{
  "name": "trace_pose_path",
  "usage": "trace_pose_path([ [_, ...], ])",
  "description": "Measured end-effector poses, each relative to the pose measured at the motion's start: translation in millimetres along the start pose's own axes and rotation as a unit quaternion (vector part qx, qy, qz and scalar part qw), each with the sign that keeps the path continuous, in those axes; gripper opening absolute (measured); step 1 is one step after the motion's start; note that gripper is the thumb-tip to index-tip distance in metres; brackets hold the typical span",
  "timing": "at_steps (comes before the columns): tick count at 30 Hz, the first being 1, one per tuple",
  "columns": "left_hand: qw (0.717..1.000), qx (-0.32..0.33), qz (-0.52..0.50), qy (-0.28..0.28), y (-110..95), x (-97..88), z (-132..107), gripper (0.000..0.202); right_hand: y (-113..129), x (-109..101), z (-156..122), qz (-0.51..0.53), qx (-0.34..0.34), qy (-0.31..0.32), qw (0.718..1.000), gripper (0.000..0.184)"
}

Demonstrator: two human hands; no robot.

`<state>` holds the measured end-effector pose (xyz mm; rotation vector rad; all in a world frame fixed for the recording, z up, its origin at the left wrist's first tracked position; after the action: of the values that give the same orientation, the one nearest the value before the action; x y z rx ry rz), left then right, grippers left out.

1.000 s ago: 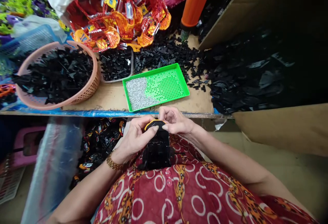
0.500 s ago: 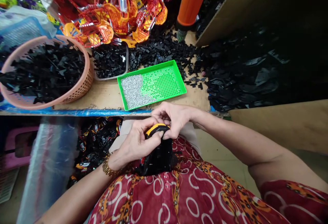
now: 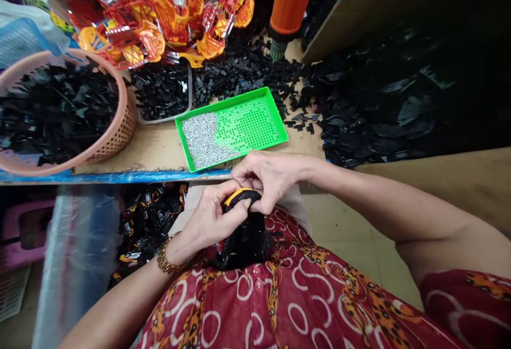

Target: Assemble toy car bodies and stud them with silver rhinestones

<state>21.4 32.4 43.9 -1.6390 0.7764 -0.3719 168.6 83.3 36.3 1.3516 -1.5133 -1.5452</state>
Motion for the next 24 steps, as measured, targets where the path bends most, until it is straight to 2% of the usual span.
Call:
trace_pose_path([
  [4, 1.000, 0.001, 0.000, 0.002, -1.7, 5.6, -4.4, 0.011, -6.2, 4.8, -0.2, 0.026, -0.029, -0.043, 0.998, 0.033],
  [7, 1.000, 0.000, -0.004, 0.017, -0.2, 7.1, -6.0, 0.011, -13.0, 11.0, 0.8, 0.053, -0.030, -0.044, 0.997, 0.036],
  [11, 1.000, -0.005, -0.009, 0.005, 3.3, 3.5, -3.5, 0.013, -20.3, 13.8, 2.7, 0.097, -0.023, -0.048, 0.994, 0.031],
  [18, 0.986, -0.076, -0.147, -0.018, 26.4, -1.0, -4.4, 0.029, -31.4, 11.7, -8.4, 0.221, 0.031, -0.039, 0.974, 0.032],
  [20, 0.980, -0.094, -0.174, -0.024, 30.6, -0.7, -6.7, 0.033, -32.5, 14.0, -10.7, 0.230, 0.033, -0.055, 0.971, 0.031],
  [24, 0.982, -0.083, -0.167, -0.018, 25.8, 2.3, -9.3, 0.037, -38.2, 26.8, -6.7, 0.277, 0.015, -0.109, 0.954, 0.030],
])
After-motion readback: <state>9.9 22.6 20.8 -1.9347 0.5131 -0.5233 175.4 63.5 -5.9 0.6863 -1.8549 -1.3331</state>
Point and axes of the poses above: each hand's wrist, its own z-axis towards the middle knuckle, its own x-axis out of the palm, y = z × x, the point moved 3 cm from there along z, towards the middle knuckle, and after that the axes turned 9 degrees about y, right-handed, at the moved point
